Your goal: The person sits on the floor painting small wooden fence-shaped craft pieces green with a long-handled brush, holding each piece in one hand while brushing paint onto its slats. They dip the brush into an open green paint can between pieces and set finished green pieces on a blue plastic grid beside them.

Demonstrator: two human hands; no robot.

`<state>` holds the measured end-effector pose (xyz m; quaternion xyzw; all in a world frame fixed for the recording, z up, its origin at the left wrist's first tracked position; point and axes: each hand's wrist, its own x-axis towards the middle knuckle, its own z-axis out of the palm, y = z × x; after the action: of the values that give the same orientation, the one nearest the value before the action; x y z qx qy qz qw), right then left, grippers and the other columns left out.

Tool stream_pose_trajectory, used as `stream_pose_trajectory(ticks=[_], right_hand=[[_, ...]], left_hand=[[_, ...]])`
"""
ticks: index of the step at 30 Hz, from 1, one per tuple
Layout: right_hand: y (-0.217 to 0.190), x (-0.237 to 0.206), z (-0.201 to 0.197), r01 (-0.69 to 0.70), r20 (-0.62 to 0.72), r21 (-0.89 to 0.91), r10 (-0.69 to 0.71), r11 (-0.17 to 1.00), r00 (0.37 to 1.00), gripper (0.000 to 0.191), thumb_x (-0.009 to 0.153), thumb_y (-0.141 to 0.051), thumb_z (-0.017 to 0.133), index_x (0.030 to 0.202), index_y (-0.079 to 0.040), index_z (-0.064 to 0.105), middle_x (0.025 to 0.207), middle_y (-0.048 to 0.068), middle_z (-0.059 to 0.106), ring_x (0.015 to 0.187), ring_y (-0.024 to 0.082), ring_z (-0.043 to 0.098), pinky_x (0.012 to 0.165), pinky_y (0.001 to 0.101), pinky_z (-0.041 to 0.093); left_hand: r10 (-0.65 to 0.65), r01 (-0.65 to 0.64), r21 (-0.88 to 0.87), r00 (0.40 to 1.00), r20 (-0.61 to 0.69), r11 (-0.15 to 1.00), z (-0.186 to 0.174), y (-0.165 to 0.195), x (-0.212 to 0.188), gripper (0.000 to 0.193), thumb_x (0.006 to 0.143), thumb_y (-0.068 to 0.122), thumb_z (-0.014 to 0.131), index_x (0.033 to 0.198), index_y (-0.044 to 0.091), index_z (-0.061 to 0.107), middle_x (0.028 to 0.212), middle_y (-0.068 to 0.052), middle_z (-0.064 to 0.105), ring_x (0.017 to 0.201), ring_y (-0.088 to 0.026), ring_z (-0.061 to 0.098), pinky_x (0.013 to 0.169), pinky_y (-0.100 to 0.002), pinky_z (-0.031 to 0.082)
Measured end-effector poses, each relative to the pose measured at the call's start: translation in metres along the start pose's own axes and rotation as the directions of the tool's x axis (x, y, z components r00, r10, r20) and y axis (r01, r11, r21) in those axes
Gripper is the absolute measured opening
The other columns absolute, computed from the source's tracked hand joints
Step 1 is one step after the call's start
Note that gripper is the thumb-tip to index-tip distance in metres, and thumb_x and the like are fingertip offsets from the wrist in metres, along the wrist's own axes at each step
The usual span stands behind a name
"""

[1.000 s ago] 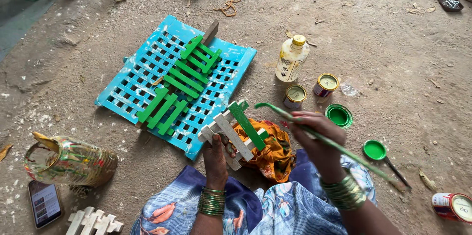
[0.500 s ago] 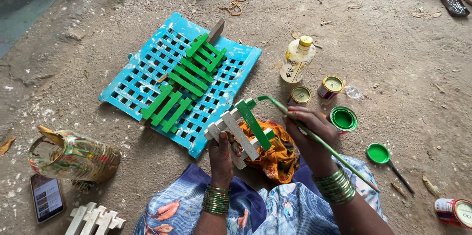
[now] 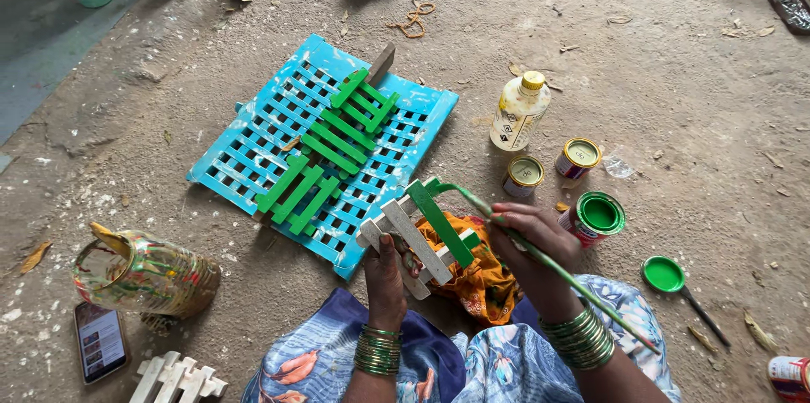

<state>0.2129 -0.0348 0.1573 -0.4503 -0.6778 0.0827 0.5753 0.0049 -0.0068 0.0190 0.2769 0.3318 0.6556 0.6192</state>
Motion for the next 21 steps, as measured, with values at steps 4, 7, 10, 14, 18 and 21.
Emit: stream_pose_trajectory(ticks=[4,7,10,14,18,21], right_hand=[[0.003,-0.001,0.006,-0.018,0.033,-0.013,0.019,1.000,0.999,0.020,0.083,-0.002,0.083,0.101,-0.003,0.073,0.110,0.012,0.076,0.101,0.020,0.077,0.086,0.0292,0.064],[0.006,0.002,0.002,-0.049,-0.007,-0.026,0.049,0.998,0.999,0.019,0.084,-0.001,0.082,0.101,-0.003,0.074,0.111,0.012,0.077,0.099,0.019,0.077,0.085,0.0290,0.064],[0.007,0.003,-0.011,-0.014,-0.061,-0.013,0.013,1.000,0.998,0.020,0.085,0.001,0.081,0.102,-0.002,0.073,0.111,0.013,0.076,0.103,0.021,0.076,0.090,0.0308,0.062],[0.008,0.000,-0.028,-0.027,-0.122,0.060,0.034,0.998,0.992,0.020,0.086,0.003,0.081,0.103,0.000,0.071,0.111,0.013,0.075,0.105,0.021,0.075,0.092,0.0308,0.061],[0.007,-0.008,-0.034,-0.116,-0.115,0.126,0.131,0.985,0.985,0.018,0.086,0.004,0.079,0.101,-0.001,0.071,0.111,0.014,0.076,0.104,0.021,0.075,0.092,0.0306,0.061],[0.004,-0.011,-0.030,-0.058,-0.065,0.116,0.066,0.992,0.996,0.019,0.083,0.003,0.080,0.100,-0.002,0.072,0.109,0.013,0.076,0.104,0.021,0.076,0.092,0.0309,0.062]], left_hand=[[0.002,-0.001,-0.039,1.000,0.030,0.999,-0.002,0.001,-0.002,0.049,0.095,0.054,0.067,0.092,0.006,0.058,0.069,-0.004,0.059,0.053,-0.012,0.058,0.050,-0.026,0.049],[-0.008,0.008,-0.018,1.000,0.014,1.000,-0.006,0.001,-0.003,0.049,0.093,0.053,0.068,0.095,0.005,0.060,0.069,-0.002,0.057,0.055,-0.012,0.059,0.049,-0.026,0.047],[0.041,-0.044,0.085,0.998,0.042,0.995,-0.012,0.001,-0.002,0.051,0.093,0.054,0.069,0.095,0.003,0.061,0.071,-0.005,0.062,0.059,-0.013,0.063,0.050,-0.027,0.049],[0.064,-0.069,0.082,0.997,0.052,0.994,-0.019,0.000,0.000,0.050,0.094,0.055,0.067,0.097,0.005,0.059,0.072,-0.005,0.063,0.059,-0.014,0.063,0.052,-0.028,0.052],[0.129,-0.130,0.030,0.991,0.048,0.991,-0.021,0.004,-0.001,0.054,0.099,0.057,0.064,0.096,0.003,0.058,0.068,-0.006,0.060,0.057,-0.016,0.063,0.054,-0.031,0.055],[0.111,-0.111,0.000,0.994,-0.003,0.994,-0.020,0.008,-0.002,0.053,0.094,0.059,0.062,0.100,0.007,0.059,0.065,-0.003,0.057,0.054,-0.015,0.061,0.051,-0.031,0.053]])
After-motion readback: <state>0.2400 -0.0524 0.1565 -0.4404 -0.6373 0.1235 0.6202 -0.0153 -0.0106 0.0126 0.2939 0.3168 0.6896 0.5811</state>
